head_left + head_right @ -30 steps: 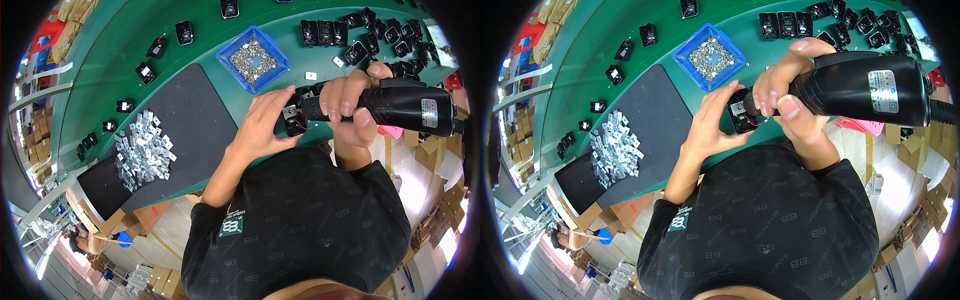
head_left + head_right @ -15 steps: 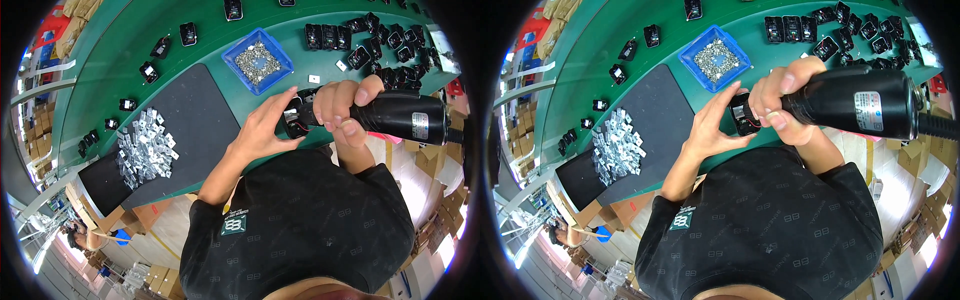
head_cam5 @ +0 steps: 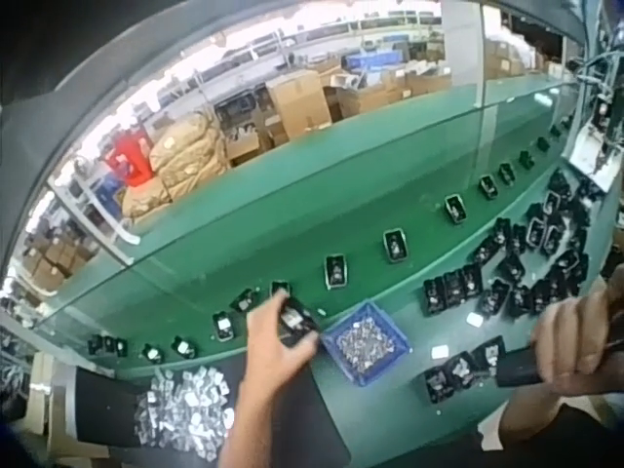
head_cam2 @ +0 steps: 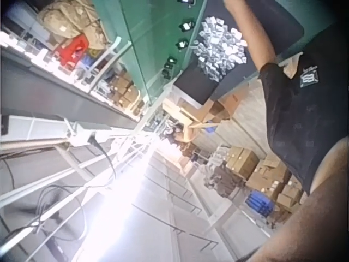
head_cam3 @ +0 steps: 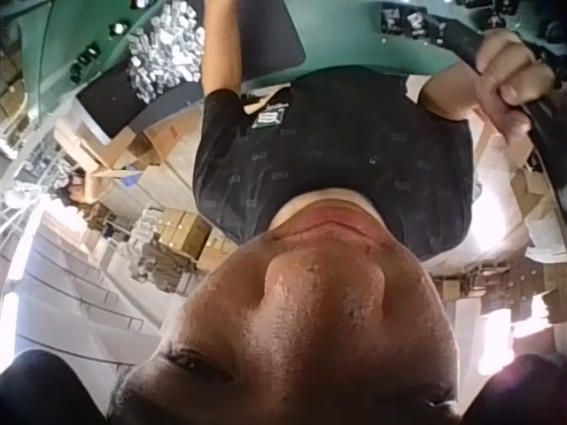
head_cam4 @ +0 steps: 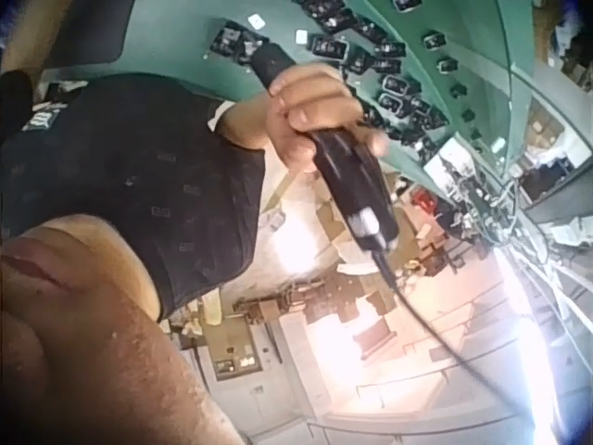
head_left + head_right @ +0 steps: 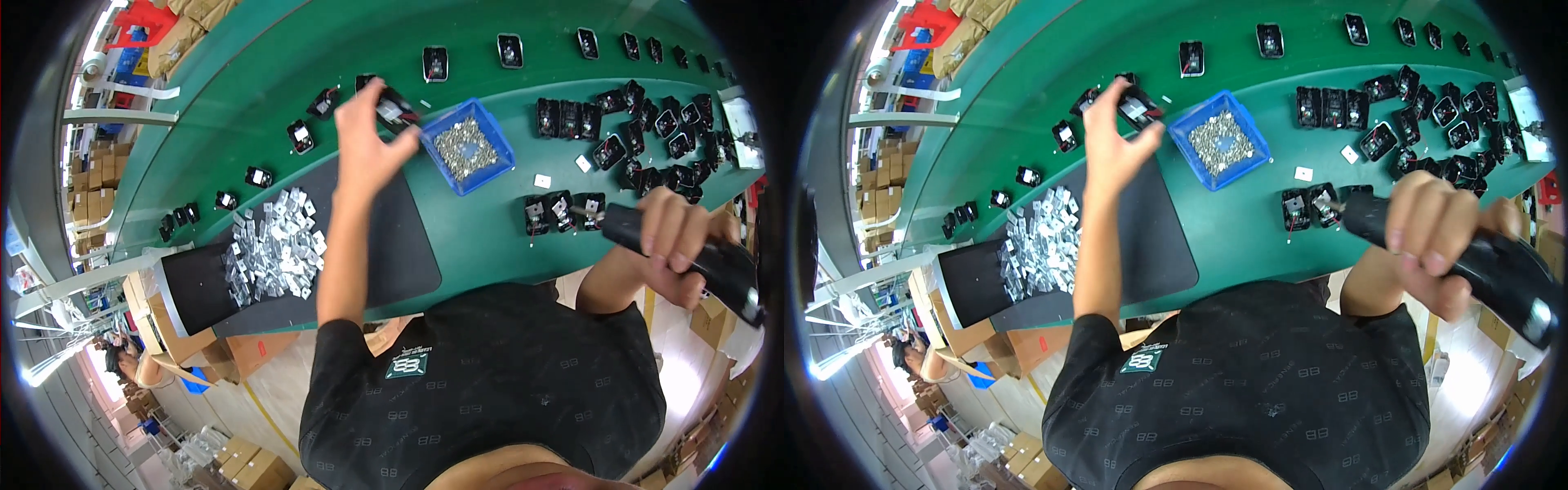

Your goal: The person assembles small electronic components by securing screws into a housing with an electric screwdriver.

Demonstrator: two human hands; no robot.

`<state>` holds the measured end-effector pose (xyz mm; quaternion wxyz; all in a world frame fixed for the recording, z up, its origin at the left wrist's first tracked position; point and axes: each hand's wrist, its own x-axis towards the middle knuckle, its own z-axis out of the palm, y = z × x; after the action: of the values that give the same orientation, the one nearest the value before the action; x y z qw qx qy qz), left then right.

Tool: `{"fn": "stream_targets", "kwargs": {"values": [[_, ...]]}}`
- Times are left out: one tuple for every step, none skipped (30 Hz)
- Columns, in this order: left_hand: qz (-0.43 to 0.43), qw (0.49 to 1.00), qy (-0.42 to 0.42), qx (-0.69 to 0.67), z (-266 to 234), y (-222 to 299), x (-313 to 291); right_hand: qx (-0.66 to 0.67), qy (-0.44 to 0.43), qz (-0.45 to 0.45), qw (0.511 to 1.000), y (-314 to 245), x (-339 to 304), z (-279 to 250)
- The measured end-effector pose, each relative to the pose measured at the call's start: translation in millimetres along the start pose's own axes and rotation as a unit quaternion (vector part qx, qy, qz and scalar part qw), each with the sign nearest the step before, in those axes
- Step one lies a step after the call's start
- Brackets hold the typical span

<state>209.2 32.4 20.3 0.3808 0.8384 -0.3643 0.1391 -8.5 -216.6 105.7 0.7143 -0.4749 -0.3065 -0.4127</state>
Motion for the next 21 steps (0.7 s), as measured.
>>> {"fn": "stream_targets", "kwargs": {"values": [[-0.042, 0.999, 0.005, 0.014, -9, -28, 6, 0.018, -0.001, 0.027, 0.999, 10, -9, 1], [-0.058, 0.998, 0.001, 0.022, -6, -48, 23, 0.041, 0.011, 0.027, 0.999, 14, -17, 1], [-0.081, 0.997, -0.015, 0.012, 4, -58, 42, 0.044, 0.025, 0.034, 0.998, 13, -24, -1], [-0.058, 0.998, -0.014, 0.005, 13, -74, 58, 0.016, 0.065, 0.052, 0.996, 12, -33, 2], [-0.036, 0.999, -0.014, 0.002, 22, -91, 71, -0.008, 0.107, 0.068, 0.992, 10, -40, 6], [-0.018, 0.999, -0.017, 0.035, 26, -107, 78, -0.002, 0.106, 0.055, 0.993, 11, -45, 9], [0.0, 0.998, -0.021, 0.065, 32, -121, 82, -0.027, 0.128, 0.078, 0.988, 11, -49, 11], [-0.011, 0.997, -0.046, 0.059, 41, -134, 85, -0.056, 0.15, 0.101, 0.982, 7, -51, 12], [-0.032, 0.995, -0.084, 0.048, 48, -137, 86, -0.058, 0.152, 0.091, 0.983, 5, -53, 11], [-0.058, 0.989, -0.131, 0.041, 51, -148, 82, -0.072, 0.155, 0.093, 0.981, 3, -54, 10], [-0.085, 0.98, -0.179, 0.032, 53, -153, 81, -0.09, 0.16, 0.098, 0.978, 1, -54, 9], [-0.112, 0.971, -0.199, 0.063, 57, -144, 81, -0.103, 0.164, 0.095, 0.976, -4, -54, 5], [-0.142, 0.961, -0.218, 0.095, 58, -137, 78, -0.108, 0.168, 0.091, 0.976, -6, -54, 2], [-0.135, 0.961, -0.195, 0.141, 56, -132, 73, -0.098, 0.173, 0.096, 0.975, -7, -55, -2], [-0.131, 0.961, -0.199, 0.141, 54, -122, 71, -0.091, 0.179, 0.104, 0.974, -8, -56, -4], [-0.139, 0.957, -0.18, 0.181, 50, -114, 69, -0.094, 0.184, 0.102, 0.973, -7, -56, -6], [-0.153, 0.949, -0.157, 0.226, 41, -109, 63, -0.078, 0.184, 0.111, 0.974, -2, -55, -6], [-0.161, 0.945, -0.139, 0.251, 37, -107, 55, -0.062, 0.183, 0.119, 0.974, 2, -54, -6], [-0.162, 0.943, -0.14, 0.256, 38, -116, 50, -0.057, 0.186, 0.121, 0.973, 6, -54, -7], [-0.143, 0.943, -0.161, 0.253, 36, -119, 45, -0.038, 0.184, 0.125, 0.974, 11, -53, -6], [-0.123, 0.943, -0.183, 0.249, 33, -121, 43, -0.018, 0.183, 0.129, 0.974, 15, -52, -6]]}}
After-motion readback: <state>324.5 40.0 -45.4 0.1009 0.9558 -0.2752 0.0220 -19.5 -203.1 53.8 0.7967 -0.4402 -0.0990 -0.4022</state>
